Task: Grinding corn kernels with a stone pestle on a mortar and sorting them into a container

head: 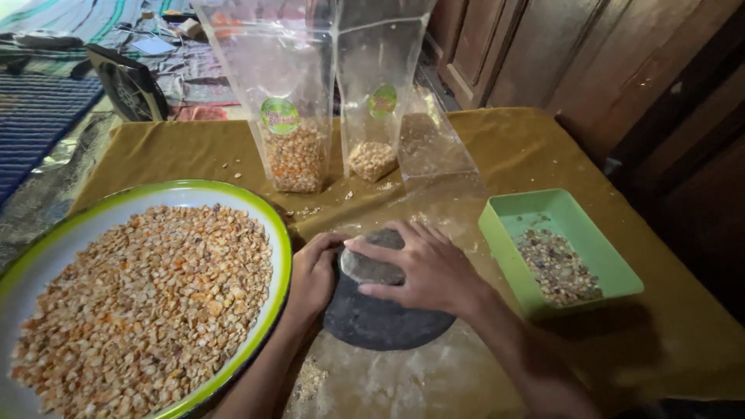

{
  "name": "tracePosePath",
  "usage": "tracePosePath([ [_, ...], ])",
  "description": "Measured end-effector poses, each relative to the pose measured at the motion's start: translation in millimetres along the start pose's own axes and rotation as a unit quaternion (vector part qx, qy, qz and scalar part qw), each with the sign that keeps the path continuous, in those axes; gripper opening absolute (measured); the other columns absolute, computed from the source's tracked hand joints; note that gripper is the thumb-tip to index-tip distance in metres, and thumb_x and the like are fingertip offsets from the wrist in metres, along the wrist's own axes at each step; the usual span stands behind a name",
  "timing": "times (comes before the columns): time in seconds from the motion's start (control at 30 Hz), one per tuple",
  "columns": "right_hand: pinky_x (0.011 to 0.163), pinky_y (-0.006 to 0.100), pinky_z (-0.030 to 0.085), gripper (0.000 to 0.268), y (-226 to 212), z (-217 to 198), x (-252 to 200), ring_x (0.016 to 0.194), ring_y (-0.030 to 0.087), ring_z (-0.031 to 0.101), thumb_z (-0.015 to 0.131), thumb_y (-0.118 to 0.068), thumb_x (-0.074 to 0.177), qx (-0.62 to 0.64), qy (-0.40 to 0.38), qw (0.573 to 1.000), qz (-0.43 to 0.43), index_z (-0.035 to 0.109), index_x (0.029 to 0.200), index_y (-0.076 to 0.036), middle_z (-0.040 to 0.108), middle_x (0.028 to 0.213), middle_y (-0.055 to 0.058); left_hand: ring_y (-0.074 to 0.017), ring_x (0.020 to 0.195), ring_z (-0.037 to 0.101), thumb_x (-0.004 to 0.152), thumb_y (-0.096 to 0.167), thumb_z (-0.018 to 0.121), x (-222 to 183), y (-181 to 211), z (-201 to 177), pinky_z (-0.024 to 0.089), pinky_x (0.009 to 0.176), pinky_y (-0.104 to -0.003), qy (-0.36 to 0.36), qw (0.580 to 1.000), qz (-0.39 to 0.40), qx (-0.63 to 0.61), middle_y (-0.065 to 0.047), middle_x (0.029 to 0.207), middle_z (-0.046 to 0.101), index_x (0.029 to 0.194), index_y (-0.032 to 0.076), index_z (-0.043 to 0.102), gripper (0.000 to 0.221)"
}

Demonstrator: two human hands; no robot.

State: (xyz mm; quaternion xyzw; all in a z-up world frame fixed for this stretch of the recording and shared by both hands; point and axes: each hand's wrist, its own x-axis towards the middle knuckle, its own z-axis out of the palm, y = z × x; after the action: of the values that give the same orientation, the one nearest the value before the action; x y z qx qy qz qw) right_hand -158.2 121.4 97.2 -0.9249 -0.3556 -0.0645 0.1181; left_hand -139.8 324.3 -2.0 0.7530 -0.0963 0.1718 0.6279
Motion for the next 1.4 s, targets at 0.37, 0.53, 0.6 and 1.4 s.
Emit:
tracePosePath([
  [0.37,0.096,0.057,0.052,0.063,30,14,1,0.117,0.047,0.065,0.068,-0.050,0.088,0.229,0.138,0.963,0.021,0.058,0.147,-0.029,0.064,0.129,0.024,-0.0349,0.101,0.072,0.083,-0.006,0.042,4,-12,1,0.054,0.094,-0.045,0.011,1.000,0.011,-0.009,-0.017,0.098,0.076,0.096,0.008,0.080,0.042],
  [0.53,0.094,0.054,0.054,0.065,13,-4,-2,0.118,0.045,0.065,0.072,-0.052,0.086,0.222,0.164,0.961,0.029,0.059,0.146,-0.031,0.062,0.131,0.021,-0.0319,0.099,0.072,0.083,-0.006,0.042,4,-13,2,0.054,0.094,-0.044,0.016,1.000,0.006,-0.014,-0.015,0.097,0.076,0.096,0.010,0.081,0.044],
  [0.6,0.090,0.059,0.055,0.062,-8,-15,-2,0.108,0.047,0.066,0.074,-0.057,0.084,0.054,0.044,0.997,0.025,0.064,0.139,-0.031,0.061,0.123,0.027,-0.0357,0.098,0.073,0.083,-0.006,0.044,3,-14,2,0.055,0.092,-0.046,0.011,1.000,0.015,0.004,-0.016,0.096,0.076,0.094,0.009,0.079,0.040],
  [1.4,0.087,0.055,0.054,0.061,19,34,-12,0.108,0.043,0.065,0.071,-0.065,0.082,0.018,0.128,0.990,0.050,0.066,0.137,-0.037,0.064,0.119,0.019,-0.0376,0.103,0.072,0.082,-0.007,0.041,2,-10,1,0.053,0.095,-0.047,0.007,1.000,0.024,-0.005,-0.019,0.100,0.077,0.097,0.007,0.080,0.044],
])
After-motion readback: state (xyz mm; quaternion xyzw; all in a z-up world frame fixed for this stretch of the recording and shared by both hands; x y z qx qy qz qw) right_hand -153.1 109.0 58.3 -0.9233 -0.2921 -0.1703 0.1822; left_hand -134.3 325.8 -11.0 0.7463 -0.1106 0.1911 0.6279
